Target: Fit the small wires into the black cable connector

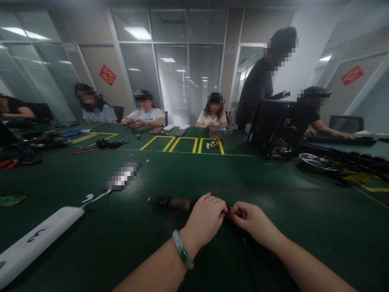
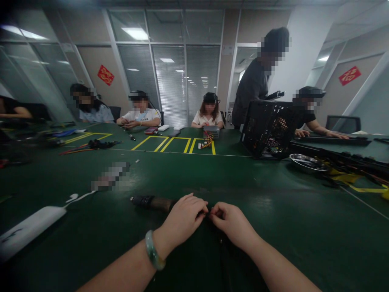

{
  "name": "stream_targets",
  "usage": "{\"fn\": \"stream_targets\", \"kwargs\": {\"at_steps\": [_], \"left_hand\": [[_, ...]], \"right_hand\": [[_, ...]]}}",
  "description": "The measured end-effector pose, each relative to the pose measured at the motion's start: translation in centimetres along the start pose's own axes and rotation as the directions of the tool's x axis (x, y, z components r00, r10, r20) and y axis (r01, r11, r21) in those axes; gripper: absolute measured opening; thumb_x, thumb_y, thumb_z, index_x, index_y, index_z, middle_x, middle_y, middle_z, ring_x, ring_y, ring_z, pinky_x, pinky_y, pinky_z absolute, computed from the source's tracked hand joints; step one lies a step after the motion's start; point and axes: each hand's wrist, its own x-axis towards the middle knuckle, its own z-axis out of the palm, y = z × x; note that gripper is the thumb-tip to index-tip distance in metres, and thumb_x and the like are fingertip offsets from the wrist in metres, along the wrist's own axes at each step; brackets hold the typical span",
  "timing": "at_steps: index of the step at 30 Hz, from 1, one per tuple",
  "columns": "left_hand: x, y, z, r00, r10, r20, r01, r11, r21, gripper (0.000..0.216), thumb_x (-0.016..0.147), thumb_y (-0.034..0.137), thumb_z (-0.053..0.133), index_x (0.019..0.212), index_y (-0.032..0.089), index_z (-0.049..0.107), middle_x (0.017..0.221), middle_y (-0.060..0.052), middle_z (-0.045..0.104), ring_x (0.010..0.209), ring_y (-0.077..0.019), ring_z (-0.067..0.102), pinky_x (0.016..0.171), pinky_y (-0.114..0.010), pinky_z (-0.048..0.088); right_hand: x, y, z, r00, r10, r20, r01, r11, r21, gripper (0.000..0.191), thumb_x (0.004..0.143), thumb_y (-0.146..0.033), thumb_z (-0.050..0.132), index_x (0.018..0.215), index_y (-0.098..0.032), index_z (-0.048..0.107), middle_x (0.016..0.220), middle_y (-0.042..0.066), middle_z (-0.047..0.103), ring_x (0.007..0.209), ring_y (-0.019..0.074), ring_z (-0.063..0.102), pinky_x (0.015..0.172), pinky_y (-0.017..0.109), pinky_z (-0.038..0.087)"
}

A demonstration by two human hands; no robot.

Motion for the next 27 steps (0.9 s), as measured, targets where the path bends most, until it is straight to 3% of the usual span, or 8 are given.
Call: {"fn": "stream_targets", "kwargs": {"at_steps": [7, 22, 27], "left_hand": [[-0.02, 0.22, -0.41, 0.998, -0.041, -0.043, 0.043, 0.998, 0.037, 0.013, 0.08, 0.019, 0.065, 0.089, 0.021, 0.057, 0.101, 0.001, 0.063, 0.099, -0.0181, 0.056, 0.11, -0.044, 0.024], [-0.02, 0.41, -0.08, 0.993, -0.109, -0.041, 0.11, 0.994, 0.012, 0.012, 0.08, 0.018, 0.062, 0.089, 0.022, 0.056, 0.09, 0.002, 0.062, 0.091, -0.0172, 0.057, 0.106, -0.042, 0.027], [-0.21, 0.84, -0.37, 0.994, -0.103, -0.038, 0.104, 0.994, 0.042, 0.013, 0.079, 0.018, 0.061, 0.089, 0.022, 0.055, 0.093, 0.001, 0.062, 0.093, -0.0178, 0.057, 0.11, -0.044, 0.021]], "right_hand": [[0.15, -0.1, -0.01, 1.0, -0.005, -0.018, 0.004, 1.0, -0.022, 0.009, 0.083, -0.026, 0.059, 0.08, -0.019, 0.064, 0.072, -0.002, 0.065, 0.065, 0.0133, 0.057, 0.057, 0.021, 0.039], [0.13, -0.51, -0.01, 1.0, 0.009, -0.009, -0.009, 0.999, -0.04, 0.008, 0.083, -0.026, 0.058, 0.081, -0.02, 0.063, 0.075, -0.002, 0.066, 0.068, 0.0134, 0.059, 0.059, 0.02, 0.041], [0.3, -0.14, 0.1, 1.0, 0.006, -0.018, -0.006, 1.0, -0.029, 0.009, 0.083, -0.027, 0.058, 0.08, -0.019, 0.062, 0.075, -0.001, 0.066, 0.068, 0.0142, 0.06, 0.059, 0.021, 0.041]]}}
